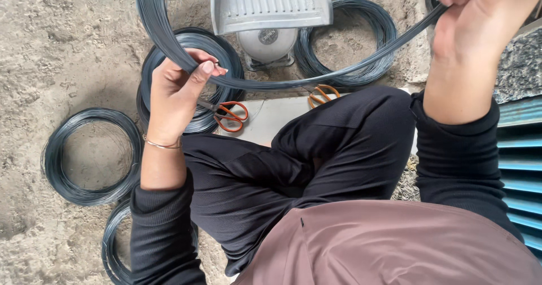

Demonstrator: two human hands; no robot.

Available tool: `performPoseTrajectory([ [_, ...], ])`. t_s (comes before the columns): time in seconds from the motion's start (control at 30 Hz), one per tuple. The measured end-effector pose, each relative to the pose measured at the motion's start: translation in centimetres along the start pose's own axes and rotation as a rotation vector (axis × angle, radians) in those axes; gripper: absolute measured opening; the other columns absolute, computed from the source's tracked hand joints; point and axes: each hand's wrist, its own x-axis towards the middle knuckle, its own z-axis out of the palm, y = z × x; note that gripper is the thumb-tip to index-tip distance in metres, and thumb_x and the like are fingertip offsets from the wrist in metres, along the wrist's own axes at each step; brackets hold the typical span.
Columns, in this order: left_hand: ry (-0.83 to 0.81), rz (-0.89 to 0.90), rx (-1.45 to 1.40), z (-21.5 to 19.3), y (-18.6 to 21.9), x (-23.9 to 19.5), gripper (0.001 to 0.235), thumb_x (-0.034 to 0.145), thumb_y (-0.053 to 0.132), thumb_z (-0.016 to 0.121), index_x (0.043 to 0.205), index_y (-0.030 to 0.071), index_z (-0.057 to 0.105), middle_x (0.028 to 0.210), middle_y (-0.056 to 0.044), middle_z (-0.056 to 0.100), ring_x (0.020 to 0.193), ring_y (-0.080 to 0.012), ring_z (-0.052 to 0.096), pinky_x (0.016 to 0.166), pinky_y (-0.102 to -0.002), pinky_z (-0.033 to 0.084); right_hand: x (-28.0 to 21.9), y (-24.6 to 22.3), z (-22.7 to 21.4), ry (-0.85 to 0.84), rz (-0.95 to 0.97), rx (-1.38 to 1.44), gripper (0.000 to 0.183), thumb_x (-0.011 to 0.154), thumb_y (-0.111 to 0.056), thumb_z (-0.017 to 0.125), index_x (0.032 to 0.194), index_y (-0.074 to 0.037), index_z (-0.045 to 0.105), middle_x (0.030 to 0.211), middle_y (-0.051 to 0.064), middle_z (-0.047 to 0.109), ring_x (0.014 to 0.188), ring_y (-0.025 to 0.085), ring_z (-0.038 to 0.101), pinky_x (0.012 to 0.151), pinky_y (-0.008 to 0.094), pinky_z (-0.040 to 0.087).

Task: The person sits on the floor and repeatedly twists two strands of gray wire together by hand to form a loop. They then place the twisted loop aside and repeat the process with additional strands from nearby coils.

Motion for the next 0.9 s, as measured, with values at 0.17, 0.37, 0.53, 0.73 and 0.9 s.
performPoseTrajectory([
  [0.17, -0.035, 0.096, 0.057, 0.8, 0.7, 0.2, 0.018, 0.089, 0.020, 0.043, 0.080, 0.005, 0.049, 0.076, -0.005, 0.055, 0.081, -0.0189, 0.060, 0.079, -0.027, 0.046, 0.0, -0.2, 0.0, 0.035, -0.028, 0.039, 0.042, 0.094, -0.017, 0.058, 0.066, -0.011, 0.027, 0.054, 0.003, 0.018, 0.050, 0.013, 0.018, 0.054, 0.031, 0.019],
  [0.37, -0.023, 0.110, -0.277, 1.7, 0.5, -0.2, 0.013, 0.090, 0.018, 0.041, 0.083, 0.008, 0.043, 0.070, -0.005, 0.048, 0.076, -0.0205, 0.059, 0.083, -0.035, 0.048, -0.5, -0.5, 1.2, -0.018, 0.005, 0.087, 0.037, 0.093, -0.012, 0.055, 0.067, -0.012, 0.029, 0.052, 0.003, 0.017, 0.048, 0.012, 0.015, 0.053, 0.029, 0.016],
  [0.53, 0.072, 0.068, -0.662, 2.3, 1.3, -0.4, 0.025, 0.085, 0.035, 0.042, 0.079, 0.011, 0.042, 0.060, 0.003, 0.025, 0.054, -0.0091, 0.026, 0.055, -0.023, 0.030, -0.6, -0.3, 2.4, 0.143, 0.114, 0.210, 0.028, 0.081, -0.007, 0.060, 0.060, -0.007, 0.042, 0.052, 0.002, 0.031, 0.044, 0.011, 0.028, 0.046, 0.027, 0.022],
  [0.73, 0.120, 0.086, -0.642, 2.3, 2.1, -0.3, 0.033, 0.083, 0.040, 0.039, 0.064, 0.015, 0.030, 0.052, 0.005, 0.010, 0.043, -0.0055, 0.007, 0.038, -0.020, 0.008, -1.0, -0.8, 3.3, -0.021, 0.360, 0.330, 0.024, 0.081, -0.021, 0.058, 0.063, -0.010, 0.046, 0.059, -0.002, 0.041, 0.046, 0.008, 0.030, 0.047, 0.022, 0.023],
  [0.9, 0.116, -0.084, -0.671, 1.1, 1.1, -0.7, 0.041, 0.074, 0.051, 0.039, 0.057, 0.015, 0.028, 0.049, 0.005, 0.011, 0.041, -0.0065, 0.008, 0.038, -0.021, 0.008, -2.2, 0.3, 3.4, -0.166, 0.518, 0.365, 0.029, 0.080, -0.039, 0.047, 0.084, -0.010, 0.047, 0.069, -0.002, 0.046, 0.047, 0.009, 0.039, 0.046, 0.021, 0.032],
])
